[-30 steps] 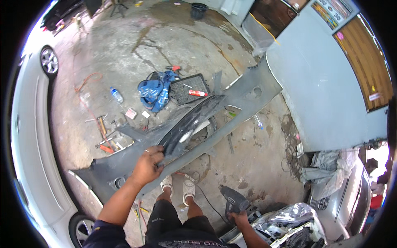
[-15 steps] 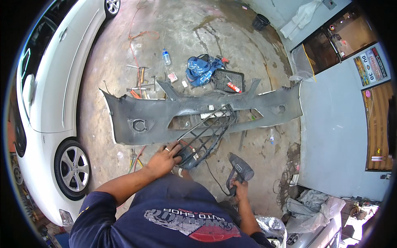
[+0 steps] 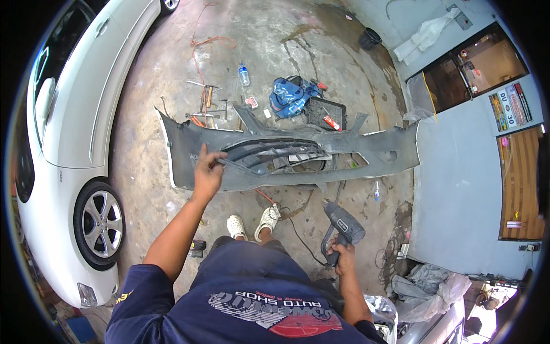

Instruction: The person uses a heat gun to warm sections of a plastic car bumper and a grille insert, then uses a screwdriver to pry and secure parts of the grille to the bumper assembly.

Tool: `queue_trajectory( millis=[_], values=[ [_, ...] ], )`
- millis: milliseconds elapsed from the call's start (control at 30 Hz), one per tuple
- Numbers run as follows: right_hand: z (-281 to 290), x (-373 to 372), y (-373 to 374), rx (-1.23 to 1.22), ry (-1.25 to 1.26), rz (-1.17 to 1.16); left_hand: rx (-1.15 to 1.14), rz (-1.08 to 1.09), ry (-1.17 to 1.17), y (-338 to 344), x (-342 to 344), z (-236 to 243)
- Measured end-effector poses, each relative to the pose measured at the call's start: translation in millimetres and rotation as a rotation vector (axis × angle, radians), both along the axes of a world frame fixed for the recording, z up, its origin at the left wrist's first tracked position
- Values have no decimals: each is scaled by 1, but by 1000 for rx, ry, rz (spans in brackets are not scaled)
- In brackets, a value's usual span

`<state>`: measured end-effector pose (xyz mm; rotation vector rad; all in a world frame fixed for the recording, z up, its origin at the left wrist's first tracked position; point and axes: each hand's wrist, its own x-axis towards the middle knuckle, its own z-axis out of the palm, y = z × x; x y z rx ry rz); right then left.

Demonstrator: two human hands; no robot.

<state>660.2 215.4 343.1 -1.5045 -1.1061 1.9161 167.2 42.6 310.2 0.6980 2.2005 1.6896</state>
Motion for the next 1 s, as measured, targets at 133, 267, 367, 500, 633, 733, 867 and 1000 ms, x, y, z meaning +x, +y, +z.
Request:
queue_trajectory(
  millis=[133,267,367,500,633,733,867,1000],
  values=[
    [5,6,-8,-6,24,-23,106,111,-415,42,-5,28],
    [-1,16,1,9,35,9,311,269,-556,91,10,36],
    [-6,21,15,15,43,52,380,65,-659,97,3,34],
    [-21,36,29,-2,91,36,350,-6,-516,116,7,94],
    [-31,44,43,-11,75,38,383,9,-407,93,-21,177],
    [-47,46,49,0,72,74,403,94,-223,28,-57,244],
    [-45,44,59,-12,136,75,389,168,-89,-60,-87,326],
    [-52,40,78,-22,173,129,460,228,-153,-174,-123,367]
  ],
)
